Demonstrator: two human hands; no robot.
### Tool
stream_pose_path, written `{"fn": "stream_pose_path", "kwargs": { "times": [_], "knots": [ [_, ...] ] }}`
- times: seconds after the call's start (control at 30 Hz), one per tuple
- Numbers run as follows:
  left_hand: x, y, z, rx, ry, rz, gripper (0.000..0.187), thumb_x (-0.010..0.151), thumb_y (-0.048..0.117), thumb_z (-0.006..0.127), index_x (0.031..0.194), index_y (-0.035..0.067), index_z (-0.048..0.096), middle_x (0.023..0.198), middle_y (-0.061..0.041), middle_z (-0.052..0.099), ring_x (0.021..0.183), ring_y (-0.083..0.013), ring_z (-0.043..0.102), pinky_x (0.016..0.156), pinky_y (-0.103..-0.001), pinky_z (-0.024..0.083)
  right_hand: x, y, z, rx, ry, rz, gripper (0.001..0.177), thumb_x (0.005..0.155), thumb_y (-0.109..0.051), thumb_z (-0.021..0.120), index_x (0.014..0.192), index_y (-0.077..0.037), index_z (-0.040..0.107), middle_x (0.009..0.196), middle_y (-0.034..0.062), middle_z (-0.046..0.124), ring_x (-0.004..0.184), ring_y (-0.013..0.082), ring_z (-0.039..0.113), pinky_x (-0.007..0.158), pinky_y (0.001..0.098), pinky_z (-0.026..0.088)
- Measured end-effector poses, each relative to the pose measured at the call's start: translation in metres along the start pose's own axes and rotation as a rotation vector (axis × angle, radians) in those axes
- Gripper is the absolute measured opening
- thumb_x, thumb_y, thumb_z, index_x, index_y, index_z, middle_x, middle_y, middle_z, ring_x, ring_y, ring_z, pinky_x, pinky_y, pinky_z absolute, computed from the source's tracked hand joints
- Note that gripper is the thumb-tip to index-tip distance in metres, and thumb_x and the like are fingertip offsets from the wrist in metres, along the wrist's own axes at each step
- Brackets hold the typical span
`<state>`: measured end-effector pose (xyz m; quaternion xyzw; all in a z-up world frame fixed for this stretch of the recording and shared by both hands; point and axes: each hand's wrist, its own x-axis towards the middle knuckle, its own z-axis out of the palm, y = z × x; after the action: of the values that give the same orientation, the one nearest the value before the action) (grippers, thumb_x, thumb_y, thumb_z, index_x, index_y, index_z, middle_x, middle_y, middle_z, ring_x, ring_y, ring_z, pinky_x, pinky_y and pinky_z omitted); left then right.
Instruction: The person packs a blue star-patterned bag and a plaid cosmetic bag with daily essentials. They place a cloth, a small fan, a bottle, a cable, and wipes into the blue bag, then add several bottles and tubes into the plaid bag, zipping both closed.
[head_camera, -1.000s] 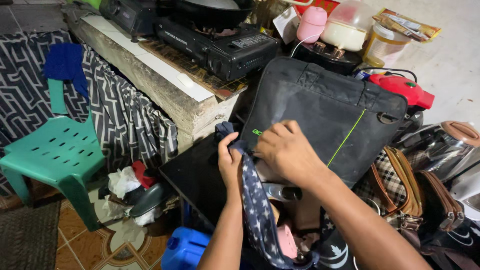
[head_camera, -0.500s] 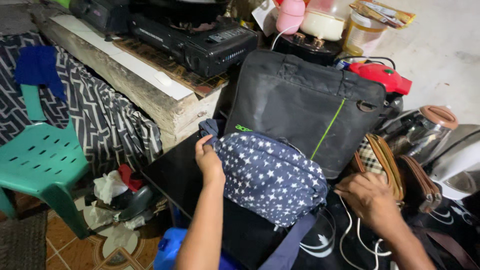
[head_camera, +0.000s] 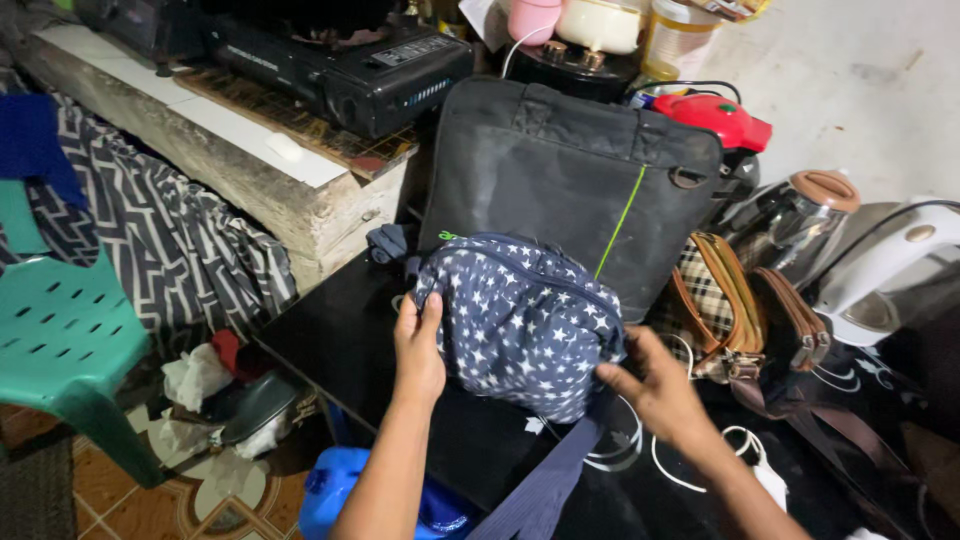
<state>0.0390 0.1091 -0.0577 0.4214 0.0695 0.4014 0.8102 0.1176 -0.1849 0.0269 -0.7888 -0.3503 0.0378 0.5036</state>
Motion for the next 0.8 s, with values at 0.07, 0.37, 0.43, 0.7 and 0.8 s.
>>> {"fn": "stream_pose_path", "kwargs": {
  "times": [0.07, 0.37, 0.43, 0.7, 0.8],
  "knots": [
    [-0.006, -0.006, 0.000, -0.130, -0.062, -0.036, 0.037, 0.098, 0.022, 0.065, 0.132, 0.008, 0.059, 0.126, -0.002, 0.063, 0.116, -0.0121, 0.056, 0.103, -0.030, 0.045, -0.002, -0.002, -0.020, -0.230, 0.124, 0.114, 0.045, 0.087, -0.012, 0.077, 0.127, -0.007, 0.057, 0.105, 0.0080, 0.074, 0.095, 0.0150, 0.069, 0.081, 0.0287, 0.058],
    [-0.044, 0.001, 0.004, 0.261, -0.450, 0.065, 0.059, 0.075, -0.008, 0.069, 0.130, 0.006, 0.054, 0.121, -0.003, 0.058, 0.112, -0.0152, 0.057, 0.099, -0.031, 0.047, -0.030, 0.067, -0.069, -0.425, 0.274, 0.056, 0.034, 0.080, 0.001, 0.076, 0.112, -0.005, 0.066, 0.100, 0.0053, 0.075, 0.094, 0.0116, 0.068, 0.087, 0.0297, 0.052],
    [-0.049, 0.015, 0.009, 0.349, -0.543, 0.129, 0.066, 0.065, -0.008, 0.067, 0.127, 0.010, 0.055, 0.123, 0.001, 0.060, 0.107, -0.0144, 0.060, 0.093, -0.029, 0.049, -0.040, 0.085, -0.073, -0.307, 0.252, 0.101, 0.032, 0.079, 0.002, 0.075, 0.109, -0.005, 0.067, 0.097, 0.0065, 0.076, 0.091, 0.0137, 0.069, 0.084, 0.0302, 0.054],
    [-0.101, 0.054, 0.025, 1.025, -0.742, 0.473, 0.043, 0.071, -0.006, 0.070, 0.104, 0.020, 0.073, 0.110, -0.003, 0.070, 0.126, -0.0286, 0.060, 0.110, -0.046, 0.040, -0.044, 0.088, -0.079, -0.460, 0.268, 0.127, 0.036, 0.079, 0.003, 0.072, 0.113, -0.006, 0.071, 0.103, 0.0101, 0.077, 0.096, 0.0204, 0.074, 0.086, 0.0316, 0.055],
    [-0.112, 0.062, 0.023, 1.126, -0.839, 0.467, 0.046, 0.066, -0.009, 0.067, 0.103, 0.017, 0.075, 0.112, -0.005, 0.071, 0.135, -0.0382, 0.051, 0.110, -0.056, 0.024, -0.052, 0.073, -0.085, -0.552, 0.098, -0.067, 0.041, 0.080, 0.000, 0.069, 0.121, -0.009, 0.071, 0.112, 0.0117, 0.076, 0.101, 0.0218, 0.073, 0.090, 0.0322, 0.055]
  ]
}}
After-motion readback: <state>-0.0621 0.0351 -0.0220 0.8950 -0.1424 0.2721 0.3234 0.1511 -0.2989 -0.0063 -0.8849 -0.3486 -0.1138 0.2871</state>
